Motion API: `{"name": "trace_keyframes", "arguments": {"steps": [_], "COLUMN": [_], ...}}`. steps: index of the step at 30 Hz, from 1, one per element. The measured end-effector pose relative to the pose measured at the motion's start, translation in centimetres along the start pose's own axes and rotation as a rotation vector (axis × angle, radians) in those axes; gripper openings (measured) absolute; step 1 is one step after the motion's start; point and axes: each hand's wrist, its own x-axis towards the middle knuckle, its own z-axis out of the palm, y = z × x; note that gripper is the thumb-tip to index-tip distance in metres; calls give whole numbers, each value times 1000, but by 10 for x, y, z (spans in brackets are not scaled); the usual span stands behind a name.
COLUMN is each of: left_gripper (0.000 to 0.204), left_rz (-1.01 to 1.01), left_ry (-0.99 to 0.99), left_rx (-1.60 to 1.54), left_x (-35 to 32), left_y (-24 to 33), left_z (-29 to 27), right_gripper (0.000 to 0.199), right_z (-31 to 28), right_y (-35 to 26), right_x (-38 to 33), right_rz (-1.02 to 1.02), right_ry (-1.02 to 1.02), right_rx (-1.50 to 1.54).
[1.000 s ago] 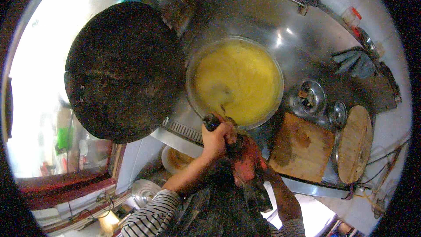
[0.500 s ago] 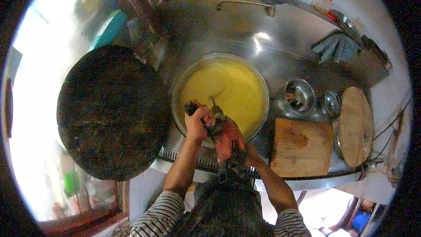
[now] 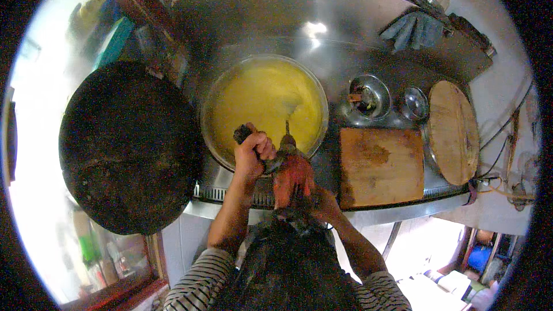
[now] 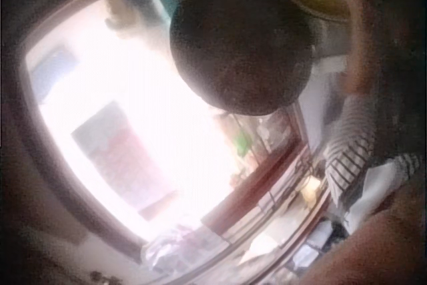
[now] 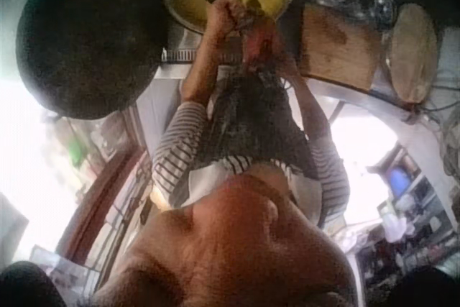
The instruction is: The person places dumplings into a plastic bag and then moves to a kitchen area. They fill a bowl with water from a tap and proceed to a large pot of yellow liquid. Using a power drill with a mixing attachment, the person stirs the liquid in the pot.
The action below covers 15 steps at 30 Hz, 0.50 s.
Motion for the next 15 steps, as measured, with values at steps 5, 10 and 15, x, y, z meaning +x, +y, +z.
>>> {"name": "trace_keyframes", "arguments": {"steps": [5,10,15], "left_gripper": [17,14,12], "left_rz": [0,88,254], "left_ry": [173,295,356], "left_rx": [-109,-96,-190], "left_x": [-51,-83,-90], "left_y": [22,51,56], "left_z": [16,-6,-16], "right_gripper": [52,55,47], "right_z": [-2,-16,-16], "right_y": [27,-30,-28], "right_x": [-33,-35,-4], "right_rz": [-40,3,-75], "right_ry": [-337,-640,-732], "right_rx": [28,83,63]}}
